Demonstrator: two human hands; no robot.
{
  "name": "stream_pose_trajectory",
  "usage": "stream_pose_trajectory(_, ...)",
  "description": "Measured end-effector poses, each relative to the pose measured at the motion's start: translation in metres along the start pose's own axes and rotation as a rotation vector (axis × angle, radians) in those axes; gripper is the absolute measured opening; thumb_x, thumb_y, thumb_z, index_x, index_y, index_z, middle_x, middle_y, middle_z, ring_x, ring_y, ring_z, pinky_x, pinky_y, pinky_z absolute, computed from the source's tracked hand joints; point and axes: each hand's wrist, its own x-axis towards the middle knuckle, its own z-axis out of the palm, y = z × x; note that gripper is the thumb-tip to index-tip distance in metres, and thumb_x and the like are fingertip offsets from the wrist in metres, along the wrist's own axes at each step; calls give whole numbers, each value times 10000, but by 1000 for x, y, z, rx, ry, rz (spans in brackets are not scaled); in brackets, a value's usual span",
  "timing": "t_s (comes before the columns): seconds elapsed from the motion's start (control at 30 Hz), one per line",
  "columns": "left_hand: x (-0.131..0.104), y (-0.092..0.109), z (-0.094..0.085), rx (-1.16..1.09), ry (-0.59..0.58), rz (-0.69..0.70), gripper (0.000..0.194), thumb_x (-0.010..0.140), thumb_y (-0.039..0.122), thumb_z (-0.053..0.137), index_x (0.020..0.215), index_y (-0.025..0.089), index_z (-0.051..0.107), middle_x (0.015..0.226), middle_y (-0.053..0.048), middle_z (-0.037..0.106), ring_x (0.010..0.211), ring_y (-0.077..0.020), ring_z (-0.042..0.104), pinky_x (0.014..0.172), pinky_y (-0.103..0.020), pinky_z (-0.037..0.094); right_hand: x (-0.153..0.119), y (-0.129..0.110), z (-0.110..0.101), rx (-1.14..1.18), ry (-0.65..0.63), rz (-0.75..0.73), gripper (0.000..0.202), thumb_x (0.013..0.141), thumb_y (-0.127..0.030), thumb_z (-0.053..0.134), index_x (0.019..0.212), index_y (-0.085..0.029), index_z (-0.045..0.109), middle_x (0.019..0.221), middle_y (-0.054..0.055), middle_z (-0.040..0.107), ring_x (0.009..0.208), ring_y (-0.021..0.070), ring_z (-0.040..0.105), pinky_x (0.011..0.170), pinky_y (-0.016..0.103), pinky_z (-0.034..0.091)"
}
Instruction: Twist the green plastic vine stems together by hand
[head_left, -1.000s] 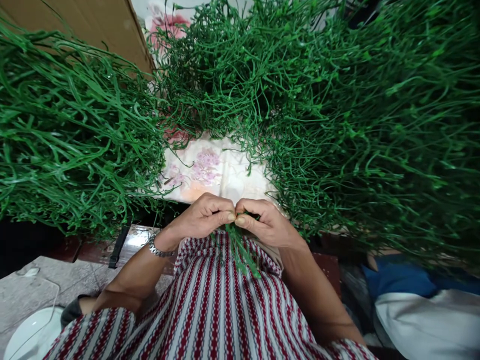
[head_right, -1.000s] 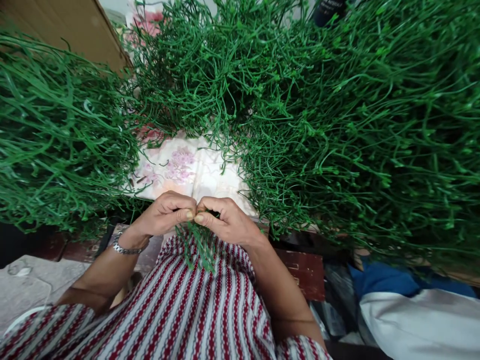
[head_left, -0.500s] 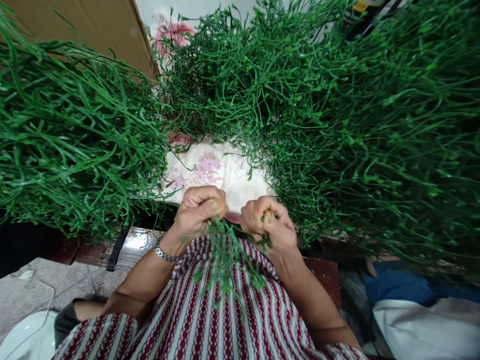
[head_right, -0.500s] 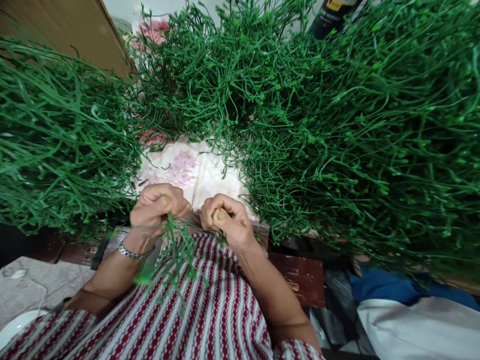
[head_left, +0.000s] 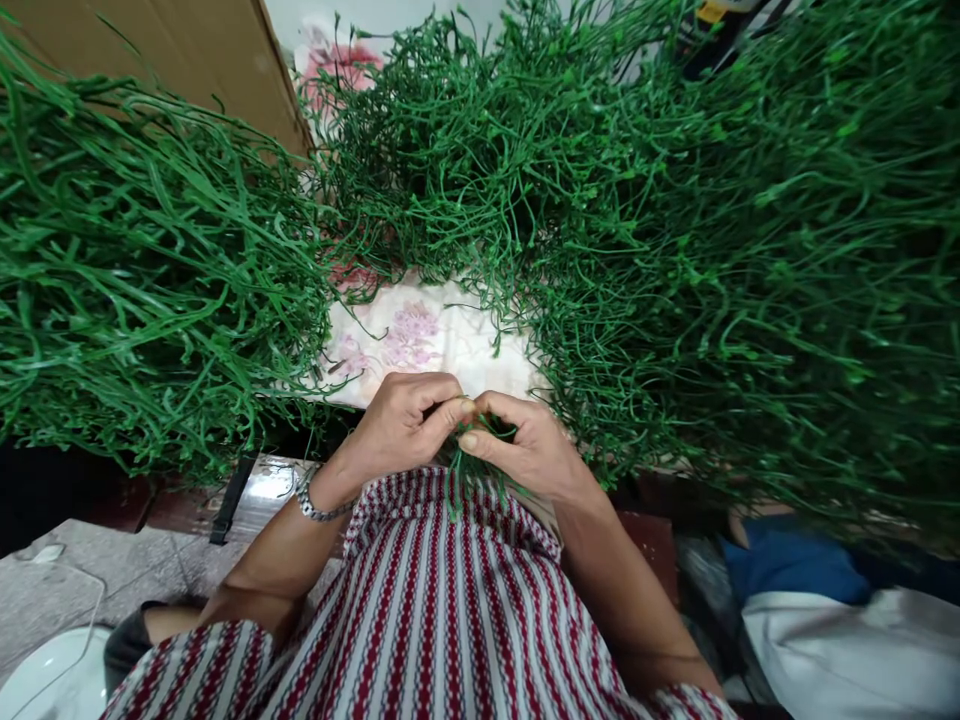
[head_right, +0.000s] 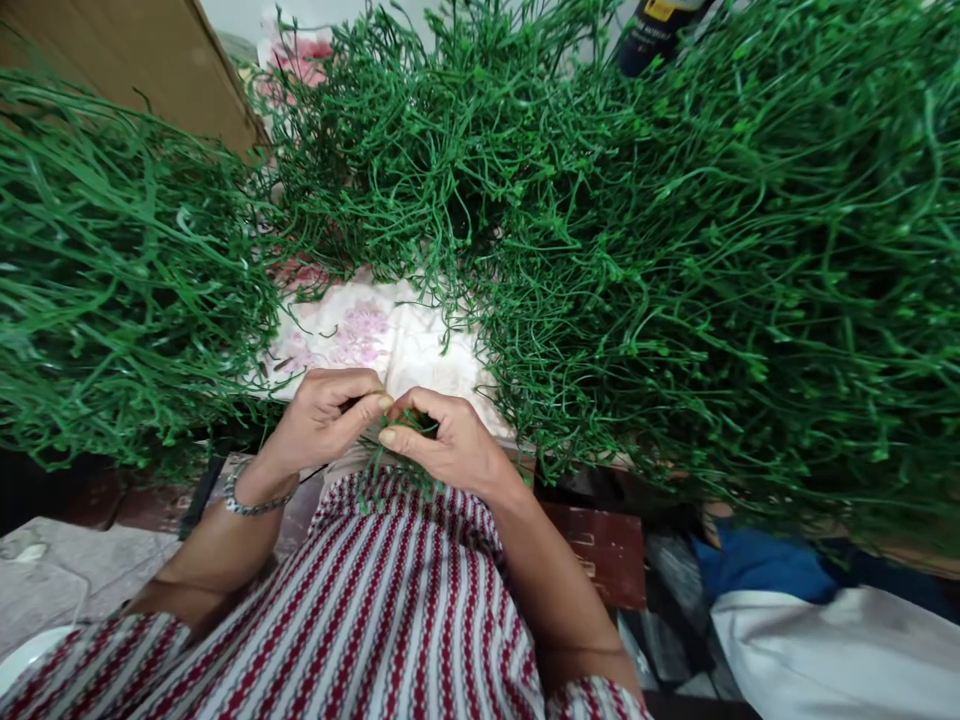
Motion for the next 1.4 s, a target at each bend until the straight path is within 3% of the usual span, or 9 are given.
stream_pose_trajectory(0.17,1,-1,-3,-102,-6,-59,278,821,203,540,557,140,476,506,50,415,482,-52,374,495,-192,296,-1,0,-1,-14,55,-37,170,835,-320,559,828,-151,575,729,-9,570,662,95,489,633,194,374)
stream_pose_trajectory(0.27,-1,-4,0,-450,44,-214,178,791,322,594,787,144,592,650,10,541,569,-79,494,523,-188,382,-1,2,1,30,120,-73,167,846,-325,547,843,-160,573,737,-9,577,669,100,505,646,202,380)
stream_pose_trajectory(0.4,-6,-8,4,-714,-12,-334,417,682,342,712,1044,186,576,891,-28,596,643,-93,558,547,-190,440,-1,7,5,50,188,-68,167,844,-332,556,883,-171,577,756,-5,575,686,106,512,646,206,382)
stream_pose_trajectory(0.57,-5,-9,9,-510,109,-192,152,743,269,664,856,168,669,785,-24,623,698,-121,588,631,-229,472,2,9,9,145,205,-44,222,852,-389,532,875,-170,563,741,-5,541,665,104,488,623,211,379)
stream_pose_trajectory(0.73,-6,-4,15,-180,224,-53,71,771,136,603,809,151,660,725,-32,612,698,-120,568,619,-230,458,4,10,10,201,186,20,317,827,-475,534,881,-163,555,669,-29,452,586,84,394,558,203,332)
stream_pose_trajectory(0.9,-8,4,14,66,134,37,131,788,71,524,827,145,624,733,-33,600,686,-118,564,620,-235,455,6,12,8,113,146,64,325,701,-428,697,773,-162,524,645,-53,421,585,72,358,529,183,297)
stream_pose_trajectory(1.13,-6,7,6,-55,35,53,107,797,77,533,792,143,616,694,-19,605,636,-100,563,600,-216,441,1,9,-2,-23,23,-62,273,859,-364,520,700,-142,526,599,-41,414,573,74,376,537,188,306)
stream_pose_trajectory(1.3,-11,11,11,122,164,36,107,814,99,503,814,157,593,715,-24,592,669,-117,547,619,-235,423,-2,6,3,-238,211,-198,166,886,-301,483,848,-157,557,702,3,543,637,107,487,615,219,377)
stream_pose_trajectory(1.4,-11,12,7,200,26,-33,126,838,138,457,797,159,575,731,-31,575,689,-132,527,648,-257,410,-4,5,6,-362,247,-261,126,889,-272,478,874,-160,535,742,22,550,674,123,508,636,233,385)
